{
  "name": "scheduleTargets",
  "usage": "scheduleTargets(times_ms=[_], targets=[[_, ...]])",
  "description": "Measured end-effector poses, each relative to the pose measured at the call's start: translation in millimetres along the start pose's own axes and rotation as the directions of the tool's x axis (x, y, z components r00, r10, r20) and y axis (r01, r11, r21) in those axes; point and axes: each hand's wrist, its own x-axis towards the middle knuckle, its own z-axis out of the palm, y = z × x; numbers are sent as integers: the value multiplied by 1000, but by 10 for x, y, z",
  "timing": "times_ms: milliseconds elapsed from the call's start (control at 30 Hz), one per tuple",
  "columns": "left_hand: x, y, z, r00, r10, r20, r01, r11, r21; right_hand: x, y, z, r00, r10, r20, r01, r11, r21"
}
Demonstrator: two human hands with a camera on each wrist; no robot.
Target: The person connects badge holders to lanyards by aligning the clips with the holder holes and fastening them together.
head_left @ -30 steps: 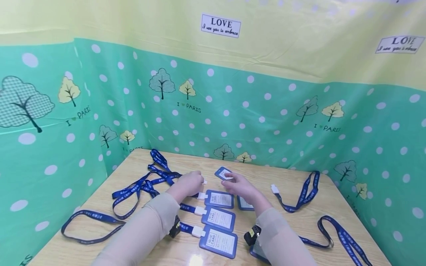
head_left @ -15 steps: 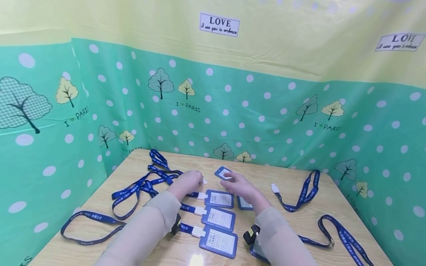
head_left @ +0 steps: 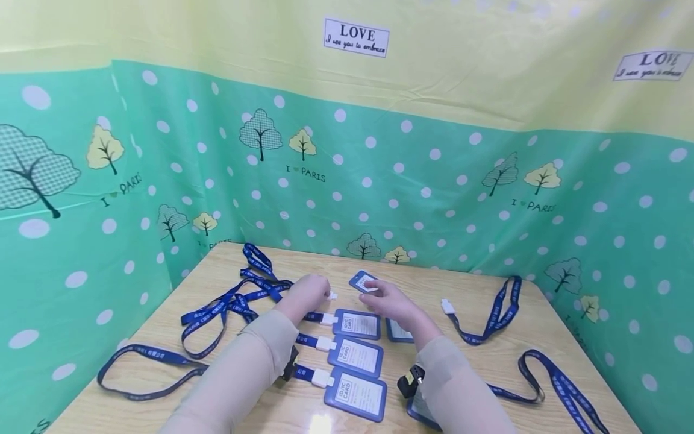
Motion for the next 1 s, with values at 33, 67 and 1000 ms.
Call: scheduleTargets(times_ms=[33, 67, 1000], targets=[[4, 1, 2, 1000, -1, -4, 1, 1000, -2, 2, 1, -1, 1000, 0, 0, 0, 1000, -1], [8, 3, 3, 1000, -2, -6, 2, 1000, -3, 3, 1, -2, 1000, 0, 0, 0, 1000, -1], [-23, 50, 13, 997, -72, 23, 73, 994, -78, -52, -297, -240, 982, -172, -83, 158, 975, -155]])
